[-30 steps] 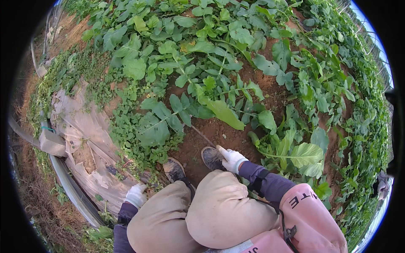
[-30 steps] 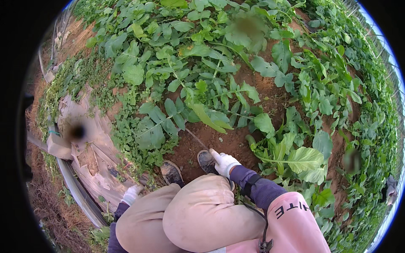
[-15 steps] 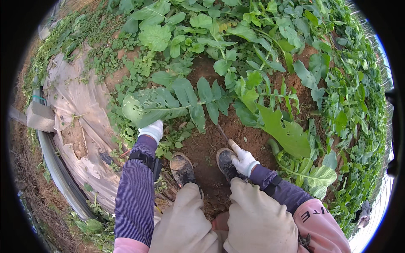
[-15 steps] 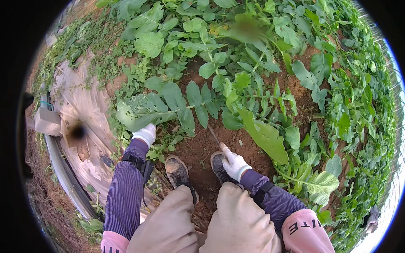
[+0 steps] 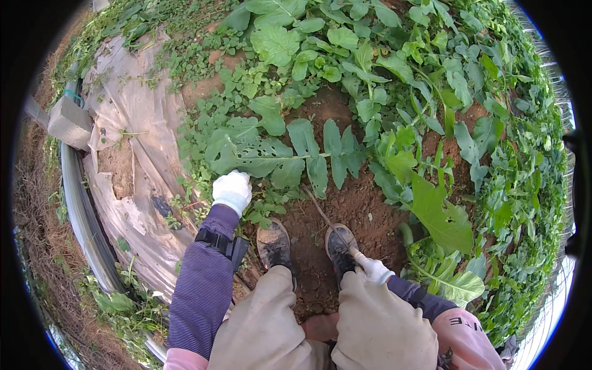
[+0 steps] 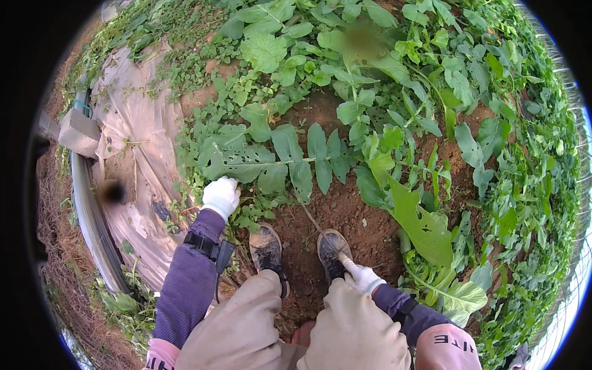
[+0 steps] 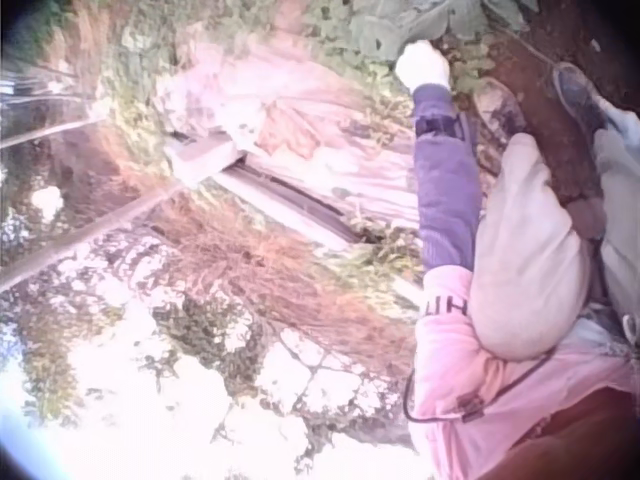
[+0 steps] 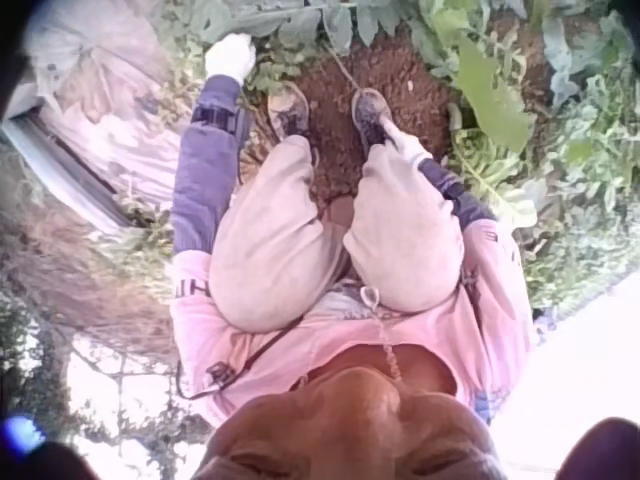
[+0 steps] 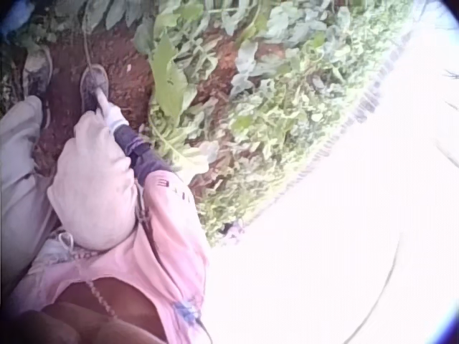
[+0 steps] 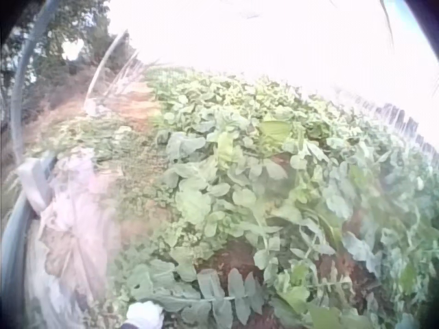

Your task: The person uses a small hand hoe to loosen soil and remove weeds around leafy green plants in a garden bed. They repeatedly scrape the soil surface, pull out weeds by hand, and move between adjacent plants to clear the area.

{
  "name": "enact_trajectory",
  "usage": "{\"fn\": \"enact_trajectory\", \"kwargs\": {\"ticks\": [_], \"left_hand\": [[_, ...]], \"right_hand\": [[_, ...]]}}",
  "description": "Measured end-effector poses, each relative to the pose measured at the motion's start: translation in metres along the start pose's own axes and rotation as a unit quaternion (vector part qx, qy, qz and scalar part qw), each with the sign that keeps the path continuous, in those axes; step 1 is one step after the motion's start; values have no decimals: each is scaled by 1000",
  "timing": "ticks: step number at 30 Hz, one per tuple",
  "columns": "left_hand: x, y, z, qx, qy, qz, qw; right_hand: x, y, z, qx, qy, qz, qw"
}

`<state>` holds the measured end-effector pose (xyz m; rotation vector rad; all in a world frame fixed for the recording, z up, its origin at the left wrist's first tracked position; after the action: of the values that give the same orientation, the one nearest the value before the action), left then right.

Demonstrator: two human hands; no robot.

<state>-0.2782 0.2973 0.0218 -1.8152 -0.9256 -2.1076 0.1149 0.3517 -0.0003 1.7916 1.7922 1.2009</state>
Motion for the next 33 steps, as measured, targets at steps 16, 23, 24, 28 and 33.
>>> {"fn": "enact_trajectory", "kwargs": {"ticks": [16, 23, 24, 28, 33], "left_hand": [[-6, 14, -9, 6, 178, 14, 984], [-24, 21, 36, -77, 131, -34, 988], [-26, 19, 46, -94, 137, -46, 985], [-29, 22, 37, -73, 157, -63, 983], [-35, 14, 25, -50, 167, -68, 982]], "right_hand": [[42, -62, -48, -24, 74, 131, 988], [89, -68, -77, 10, -48, 229, 972], [107, -90, -75, 106, -1, 373, 922], [126, -159, -104, -33, -30, 265, 963], [69, -80, -98, -42, 0, 117, 992]]}}
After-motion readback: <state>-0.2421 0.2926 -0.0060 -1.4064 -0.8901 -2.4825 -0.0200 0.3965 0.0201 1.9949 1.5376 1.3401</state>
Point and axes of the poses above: each hand's wrist, its own y-axis away from the middle knuckle, its own x-axis out of the back of the hand, z = x × y, the point moved 7 cm from there along -y, towards the middle knuckle, and after that the axes turned 2 degrees about z, right-handed, at the moved point
